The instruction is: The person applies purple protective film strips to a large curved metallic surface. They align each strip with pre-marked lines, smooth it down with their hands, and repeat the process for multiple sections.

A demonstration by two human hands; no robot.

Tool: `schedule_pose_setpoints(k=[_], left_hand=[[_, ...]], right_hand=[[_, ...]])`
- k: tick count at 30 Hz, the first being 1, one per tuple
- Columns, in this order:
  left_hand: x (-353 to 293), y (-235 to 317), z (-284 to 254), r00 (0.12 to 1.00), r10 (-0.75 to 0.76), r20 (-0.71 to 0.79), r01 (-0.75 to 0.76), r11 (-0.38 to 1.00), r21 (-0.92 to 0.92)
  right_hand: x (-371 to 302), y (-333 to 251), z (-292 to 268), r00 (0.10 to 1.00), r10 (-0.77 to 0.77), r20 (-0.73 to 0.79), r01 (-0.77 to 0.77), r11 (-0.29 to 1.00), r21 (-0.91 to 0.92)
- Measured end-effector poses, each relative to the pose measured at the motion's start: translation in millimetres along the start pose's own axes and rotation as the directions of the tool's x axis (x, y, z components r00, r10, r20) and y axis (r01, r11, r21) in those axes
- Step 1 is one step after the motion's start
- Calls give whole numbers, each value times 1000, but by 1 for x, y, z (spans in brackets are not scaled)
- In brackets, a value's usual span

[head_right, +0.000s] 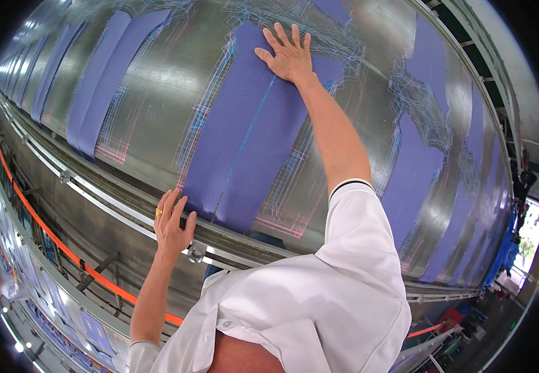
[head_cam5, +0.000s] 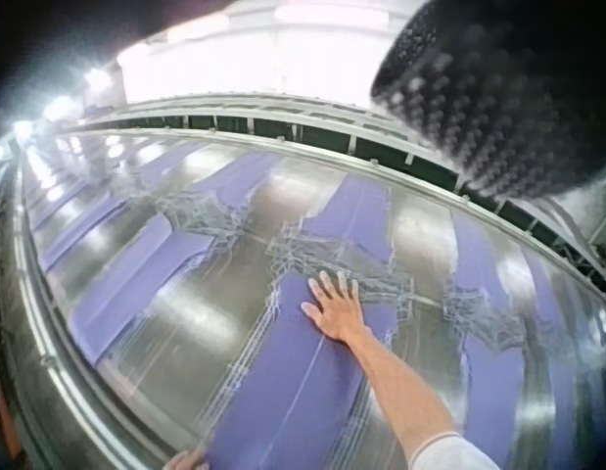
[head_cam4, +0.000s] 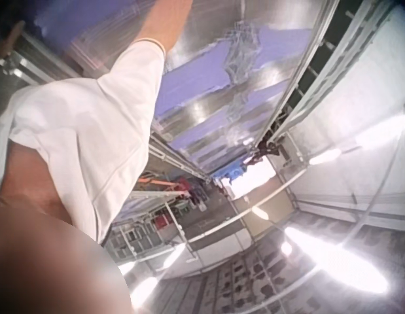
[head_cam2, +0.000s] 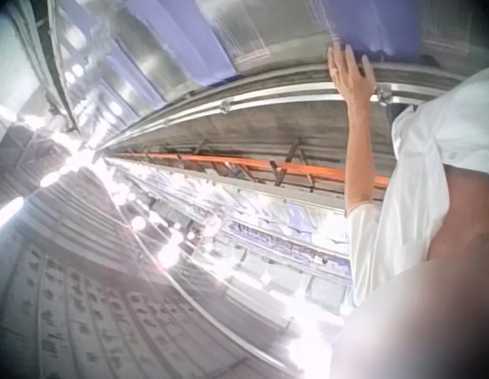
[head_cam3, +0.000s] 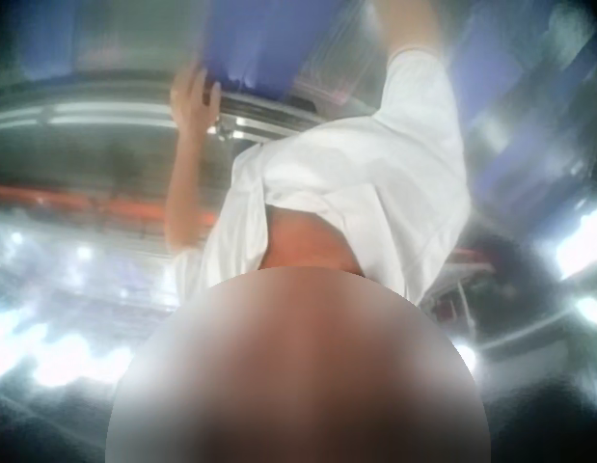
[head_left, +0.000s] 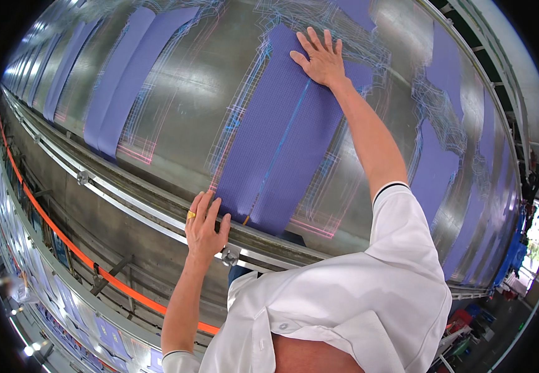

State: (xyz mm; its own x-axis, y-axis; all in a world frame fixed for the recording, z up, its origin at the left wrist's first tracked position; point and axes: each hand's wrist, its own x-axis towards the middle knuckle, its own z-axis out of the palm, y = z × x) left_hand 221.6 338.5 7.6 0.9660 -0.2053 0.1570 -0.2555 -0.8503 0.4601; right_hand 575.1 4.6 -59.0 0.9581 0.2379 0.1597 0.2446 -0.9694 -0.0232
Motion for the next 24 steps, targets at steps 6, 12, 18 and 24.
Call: schedule_pose_setpoints(k=[6,12,18,24], left_hand=[[1,0,0,1000,12,-13,-12,1000,2],[-1,0,-2,1000,14,6,-14,1000,12],[-1,-2,1,999,52,6,-52,999,-2],[-2,-1,-1,999,33,22,-33,999,18]], right_hand=[[-71,-51,-23,996,-86,27,84,994,72],[-222,-146,-68,912,-402,78,367,886,285],[-275,-168,-71,923,-381,46,334,856,394],[-172,-78,-46,990,69,120,-79,993,84]])
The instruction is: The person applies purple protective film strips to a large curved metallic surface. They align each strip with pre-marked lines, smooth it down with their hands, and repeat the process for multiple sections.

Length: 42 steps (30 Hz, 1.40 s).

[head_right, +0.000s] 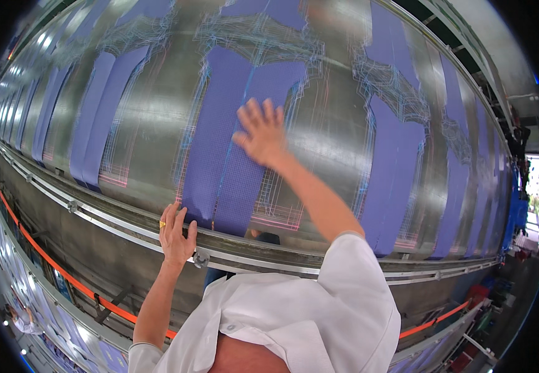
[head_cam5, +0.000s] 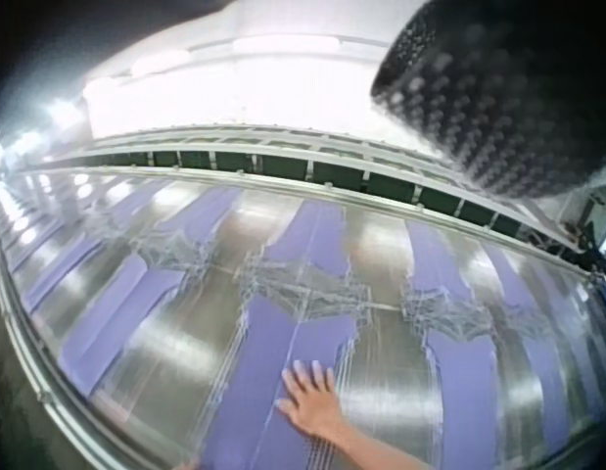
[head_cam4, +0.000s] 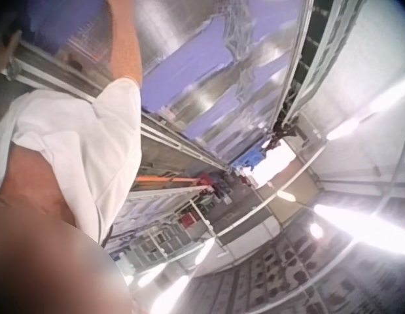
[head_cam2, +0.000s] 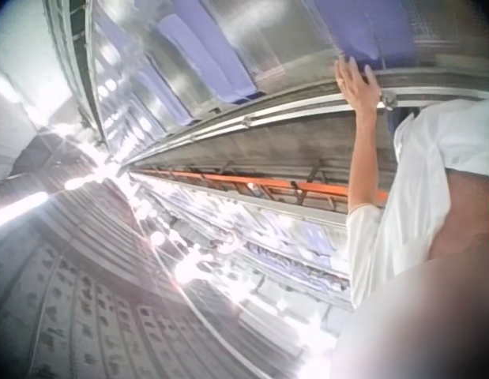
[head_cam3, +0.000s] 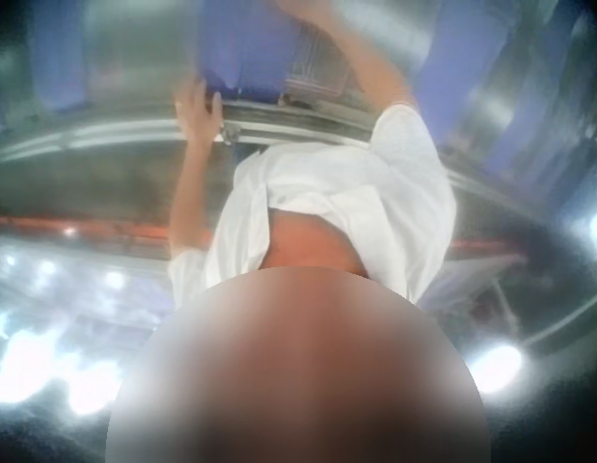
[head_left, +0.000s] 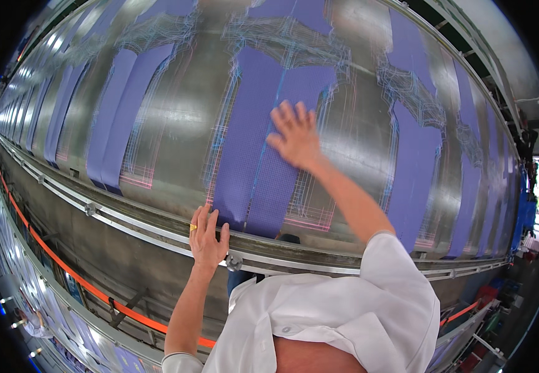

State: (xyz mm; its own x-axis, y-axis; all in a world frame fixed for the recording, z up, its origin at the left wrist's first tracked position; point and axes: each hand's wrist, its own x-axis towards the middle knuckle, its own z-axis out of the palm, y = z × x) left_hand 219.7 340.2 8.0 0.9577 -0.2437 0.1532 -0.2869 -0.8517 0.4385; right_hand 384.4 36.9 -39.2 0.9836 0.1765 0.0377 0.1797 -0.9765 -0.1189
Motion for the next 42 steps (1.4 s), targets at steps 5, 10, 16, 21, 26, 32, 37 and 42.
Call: schedule_pose_setpoints(k=[5,10,16,21,26,32,37,42], left_hand=[[0,-2,3,1000,-5,6,5,1000,-16],[-2,-4,2,1000,9,-25,-10,999,-30],[1,-1,3,1000,-10,-16,10,999,-40],[-1,-2,4,999,-37,-18,36,999,-23],[1,-3,7,999,-32,-20,32,999,-11],[-3,-3,4,999,-45,-18,45,999,-20],[-1,1,4,999,-37,-36,36,999,-19],[0,1,1,999,-47,-10,47,999,-23]], right_hand=[[76,104,-18,969,239,59,-236,970,-54],[90,113,-21,933,351,72,-347,935,-70],[60,66,1,974,228,3,-228,974,-13],[23,5,9,1000,11,-10,-10,997,77],[33,-27,13,987,-156,-28,158,984,79],[-18,-102,7,863,-506,-3,504,859,88],[-81,-123,5,747,-664,-35,649,716,256],[-3,-78,1,878,-478,-7,473,868,151]])
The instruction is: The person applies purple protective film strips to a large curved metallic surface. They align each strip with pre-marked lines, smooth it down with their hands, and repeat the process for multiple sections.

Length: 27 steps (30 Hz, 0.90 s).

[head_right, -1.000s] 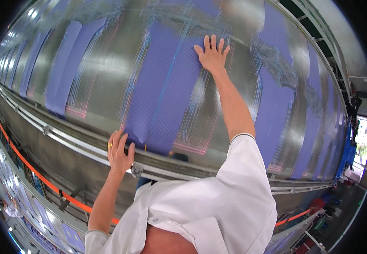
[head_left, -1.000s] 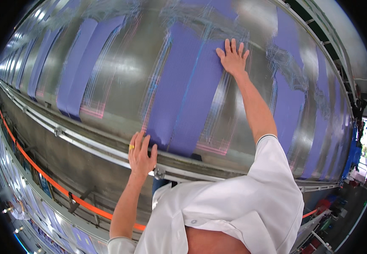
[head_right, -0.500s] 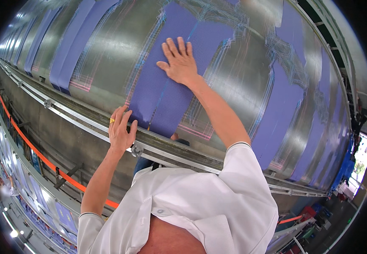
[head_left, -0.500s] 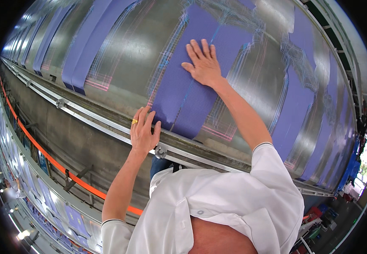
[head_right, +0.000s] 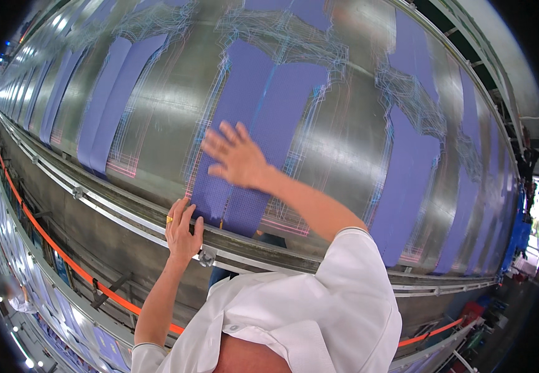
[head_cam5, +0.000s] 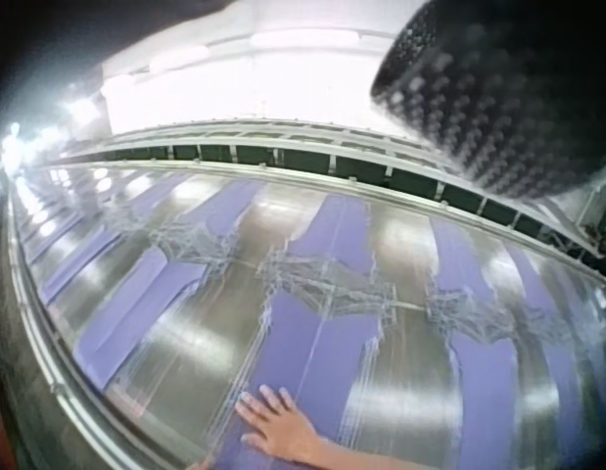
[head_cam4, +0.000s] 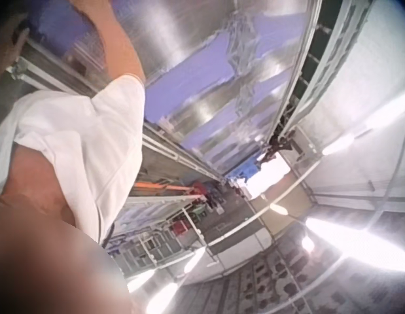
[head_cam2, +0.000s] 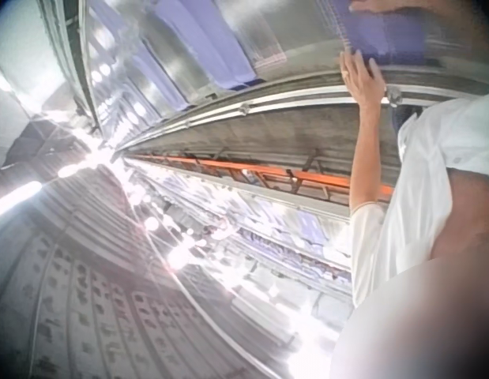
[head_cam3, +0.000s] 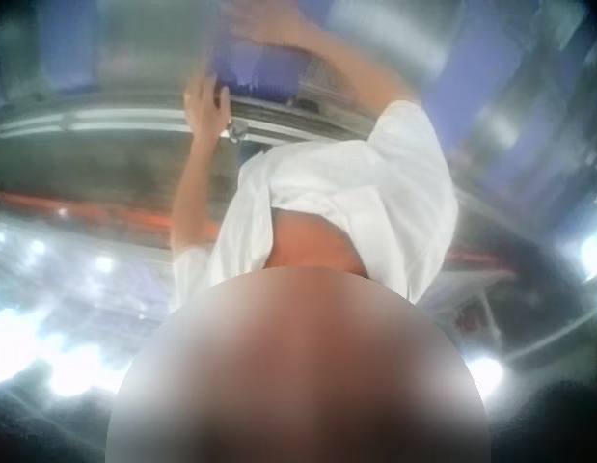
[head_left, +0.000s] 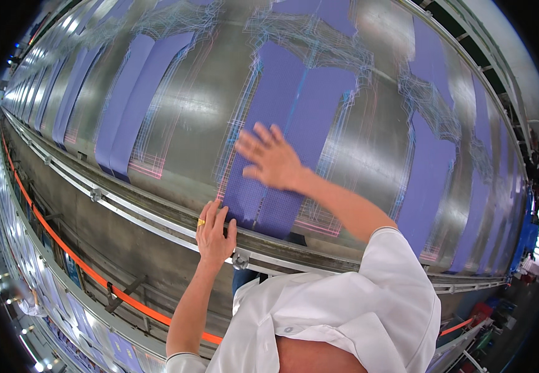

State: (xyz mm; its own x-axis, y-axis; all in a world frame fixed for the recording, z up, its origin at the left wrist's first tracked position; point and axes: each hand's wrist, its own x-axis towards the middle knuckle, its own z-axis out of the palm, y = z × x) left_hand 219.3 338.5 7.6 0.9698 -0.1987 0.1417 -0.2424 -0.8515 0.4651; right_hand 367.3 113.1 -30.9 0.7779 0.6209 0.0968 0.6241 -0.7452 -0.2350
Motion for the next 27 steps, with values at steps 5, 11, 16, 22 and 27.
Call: schedule_pose_setpoints(k=[5,11,16,22,27], left_hand=[[1,-3,1,1000,16,5,-16,1000,-16],[0,-4,0,1000,5,-4,-5,1000,-25],[1,-4,2,1000,6,10,-6,999,-50],[-3,-15,4,998,57,-11,-57,996,-63],[-6,-17,4,985,86,-152,-133,934,-333]], right_hand=[[79,118,-6,945,317,-76,-325,938,-125],[124,175,-15,872,478,-108,-488,867,-104],[107,121,-9,864,494,-101,-502,860,-87],[23,-50,18,964,223,-145,-227,974,-9],[-36,-127,21,991,133,-22,-134,987,-87]])
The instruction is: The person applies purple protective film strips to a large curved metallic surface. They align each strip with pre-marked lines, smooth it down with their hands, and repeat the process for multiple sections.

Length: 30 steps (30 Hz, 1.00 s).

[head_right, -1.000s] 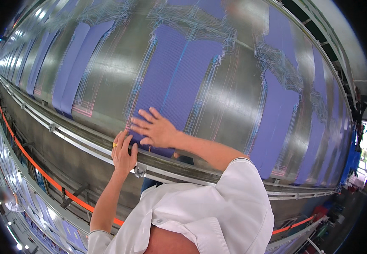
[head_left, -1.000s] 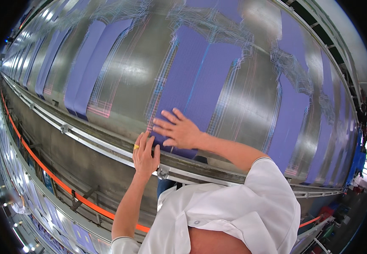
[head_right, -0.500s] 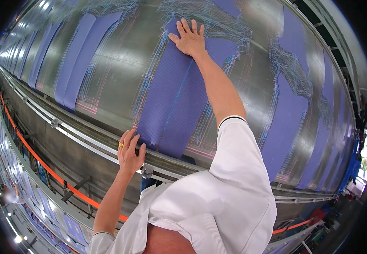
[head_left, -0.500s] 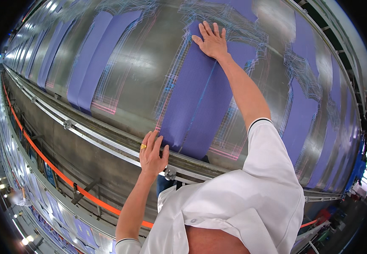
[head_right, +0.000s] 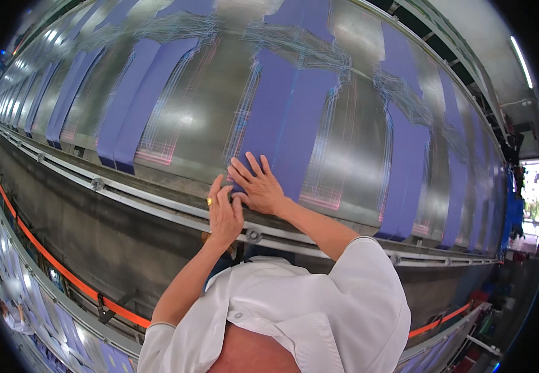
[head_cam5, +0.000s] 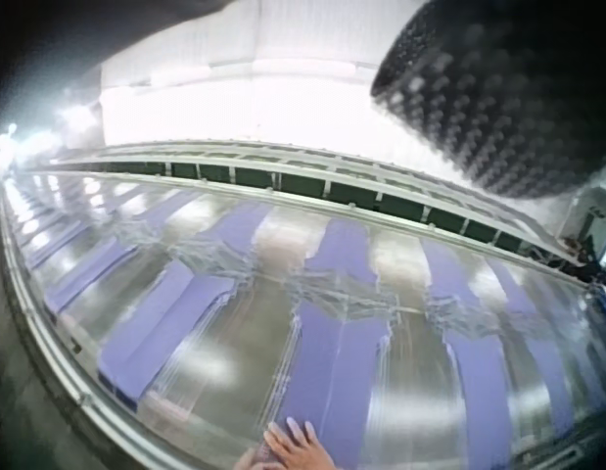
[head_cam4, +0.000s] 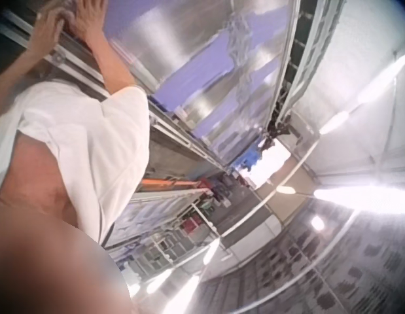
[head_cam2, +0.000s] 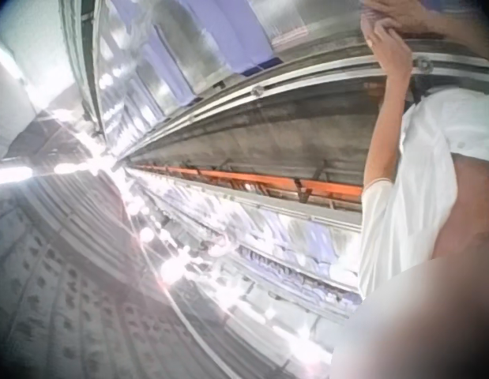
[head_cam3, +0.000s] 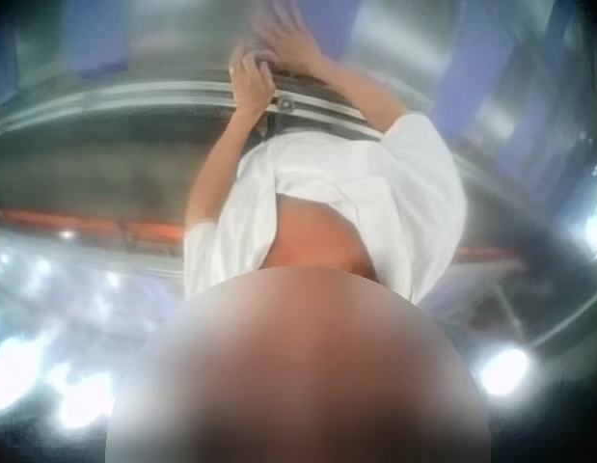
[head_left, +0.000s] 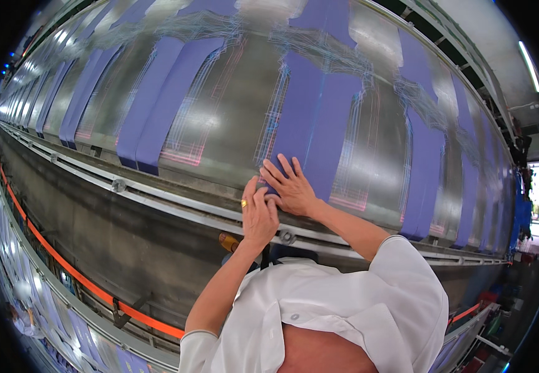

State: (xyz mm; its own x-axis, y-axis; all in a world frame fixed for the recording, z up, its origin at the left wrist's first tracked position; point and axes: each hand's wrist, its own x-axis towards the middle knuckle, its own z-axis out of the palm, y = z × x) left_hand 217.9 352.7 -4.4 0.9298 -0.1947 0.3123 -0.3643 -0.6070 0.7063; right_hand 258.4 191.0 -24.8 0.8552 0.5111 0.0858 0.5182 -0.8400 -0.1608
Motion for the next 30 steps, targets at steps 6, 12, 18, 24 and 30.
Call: schedule_pose_setpoints(k=[6,12,18,24,30], left_hand=[[-17,-5,-62,988,134,74,-108,954,-279],[-60,-58,-168,998,-22,-54,14,989,-149],[-81,-136,-241,939,-224,-260,225,974,-28],[21,-204,-287,958,-43,-283,107,972,211],[99,-292,-324,960,-149,-236,221,921,321]], right_hand=[[-5,-8,-1,1000,-19,21,21,995,-99],[-3,-16,-16,977,107,186,-109,994,-3],[78,-71,3,990,139,-5,-133,958,255],[273,-145,32,991,-122,-50,130,962,238],[388,-139,52,972,-196,131,191,980,54]])
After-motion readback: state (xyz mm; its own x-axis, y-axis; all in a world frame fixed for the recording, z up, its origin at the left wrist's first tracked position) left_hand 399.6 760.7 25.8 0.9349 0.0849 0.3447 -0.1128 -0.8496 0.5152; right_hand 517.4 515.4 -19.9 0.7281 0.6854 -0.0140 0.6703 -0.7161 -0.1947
